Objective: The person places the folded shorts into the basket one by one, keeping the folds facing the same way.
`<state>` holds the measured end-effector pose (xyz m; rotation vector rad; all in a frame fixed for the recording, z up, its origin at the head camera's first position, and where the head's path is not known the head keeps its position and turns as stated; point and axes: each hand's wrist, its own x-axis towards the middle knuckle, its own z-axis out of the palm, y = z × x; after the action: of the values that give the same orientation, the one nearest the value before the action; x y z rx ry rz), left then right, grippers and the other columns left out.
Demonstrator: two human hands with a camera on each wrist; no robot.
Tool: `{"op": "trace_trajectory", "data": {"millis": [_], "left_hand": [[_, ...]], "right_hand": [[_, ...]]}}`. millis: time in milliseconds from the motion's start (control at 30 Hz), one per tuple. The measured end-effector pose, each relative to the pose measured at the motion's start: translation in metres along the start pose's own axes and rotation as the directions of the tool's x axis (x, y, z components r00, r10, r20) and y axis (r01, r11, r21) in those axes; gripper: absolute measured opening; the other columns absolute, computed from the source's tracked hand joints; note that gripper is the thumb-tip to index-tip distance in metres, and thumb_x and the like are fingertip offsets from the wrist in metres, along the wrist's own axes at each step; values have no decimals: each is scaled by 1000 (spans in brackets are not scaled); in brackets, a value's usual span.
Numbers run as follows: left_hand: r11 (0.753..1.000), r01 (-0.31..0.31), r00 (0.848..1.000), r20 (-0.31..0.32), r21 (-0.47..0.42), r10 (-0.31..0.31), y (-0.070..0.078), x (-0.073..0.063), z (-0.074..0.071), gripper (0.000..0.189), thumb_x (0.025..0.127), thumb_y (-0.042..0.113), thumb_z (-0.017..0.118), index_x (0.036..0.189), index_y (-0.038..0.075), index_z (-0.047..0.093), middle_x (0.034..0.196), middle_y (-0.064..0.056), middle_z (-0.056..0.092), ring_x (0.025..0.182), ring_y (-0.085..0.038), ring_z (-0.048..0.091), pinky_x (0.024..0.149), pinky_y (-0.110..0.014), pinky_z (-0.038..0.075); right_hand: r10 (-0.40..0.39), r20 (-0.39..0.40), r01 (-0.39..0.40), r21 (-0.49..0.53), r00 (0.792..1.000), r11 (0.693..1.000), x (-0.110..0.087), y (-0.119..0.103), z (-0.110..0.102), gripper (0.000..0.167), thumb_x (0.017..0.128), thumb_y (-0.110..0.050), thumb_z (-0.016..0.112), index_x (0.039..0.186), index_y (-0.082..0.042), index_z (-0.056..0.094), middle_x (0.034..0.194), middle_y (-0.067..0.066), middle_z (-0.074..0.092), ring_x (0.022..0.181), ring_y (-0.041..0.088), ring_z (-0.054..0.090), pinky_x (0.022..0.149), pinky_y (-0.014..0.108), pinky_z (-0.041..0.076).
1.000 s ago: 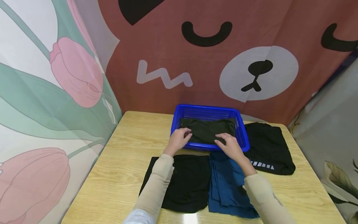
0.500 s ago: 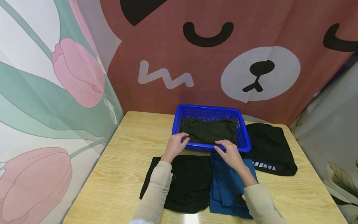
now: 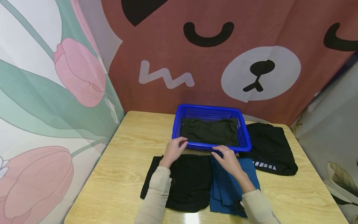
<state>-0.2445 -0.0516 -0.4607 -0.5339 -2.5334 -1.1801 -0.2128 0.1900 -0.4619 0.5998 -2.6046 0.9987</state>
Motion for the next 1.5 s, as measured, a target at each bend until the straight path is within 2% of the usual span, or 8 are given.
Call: {"op": "trace_trajectory", "data": {"millis": [100,267,533,700,933,1200,1367,1500], "left_hand": [[999,46,999,-12,-7,-46,-2,-7,0,17,86,11,59,96,0,66,83,-6,64,71,-14,56,65,-26,46],[997,79,996,-33,-11,-79,-6,-17,0,15,86,11,60,95,1,66,82,-6,64,71,-14,57,64,-27,47],[990,138,990,-14,22,-137,-18,-24,0,17,86,11,59,96,-1,66,83,-7,64,73,-16,59,66,-29,48],[989,144,989,-34,42,-142,-31,-29,2,14,85,10,60,94,2,67,81,-5,64,72,-16,60,65,-29,48],[983,173,985,-38,61,-171,-45,-35,4,13,84,9,61,91,-1,67,78,-5,65,69,-16,60,63,-29,48],[978,196,980,-42,66,-194,-51,-39,4,13,84,10,60,90,0,67,77,-4,64,70,-16,60,62,-30,48],[972,217,976,-48,89,-214,-54,-41,2,15,84,10,61,91,0,67,78,-5,65,72,-18,60,64,-32,48],[974,203,979,-36,95,-201,-57,-42,-1,15,82,8,62,92,-2,67,81,-8,66,77,-22,61,67,-36,48]], "right_hand": [[-11,0,11,7,1000,1000,-3,1,5,22,81,-11,65,99,3,65,99,15,62,95,31,56,81,48,43],[-19,2,19,7,1000,1000,-4,0,10,22,81,-10,66,98,3,65,98,14,62,94,31,56,81,46,44],[5,41,-5,-11,999,1000,-10,1,20,22,81,-12,66,98,2,65,96,13,63,93,30,57,81,45,44],[23,61,-23,-3,998,1000,-15,4,28,21,81,-11,66,97,2,66,96,12,63,93,29,57,80,45,44],[41,70,-40,-11,997,999,-20,9,39,18,80,-11,66,94,1,66,94,12,63,91,29,58,79,44,45],[98,146,-96,-19,984,995,-24,7,46,21,81,-14,65,97,-1,66,97,12,62,93,28,57,80,43,44],[94,154,-93,-12,984,996,-25,7,49,19,80,-12,66,95,0,66,95,11,63,91,27,58,79,42,45],[78,159,-75,-24,984,997,-25,8,53,19,80,-12,67,94,0,66,93,10,63,89,26,59,78,42,45]]}}
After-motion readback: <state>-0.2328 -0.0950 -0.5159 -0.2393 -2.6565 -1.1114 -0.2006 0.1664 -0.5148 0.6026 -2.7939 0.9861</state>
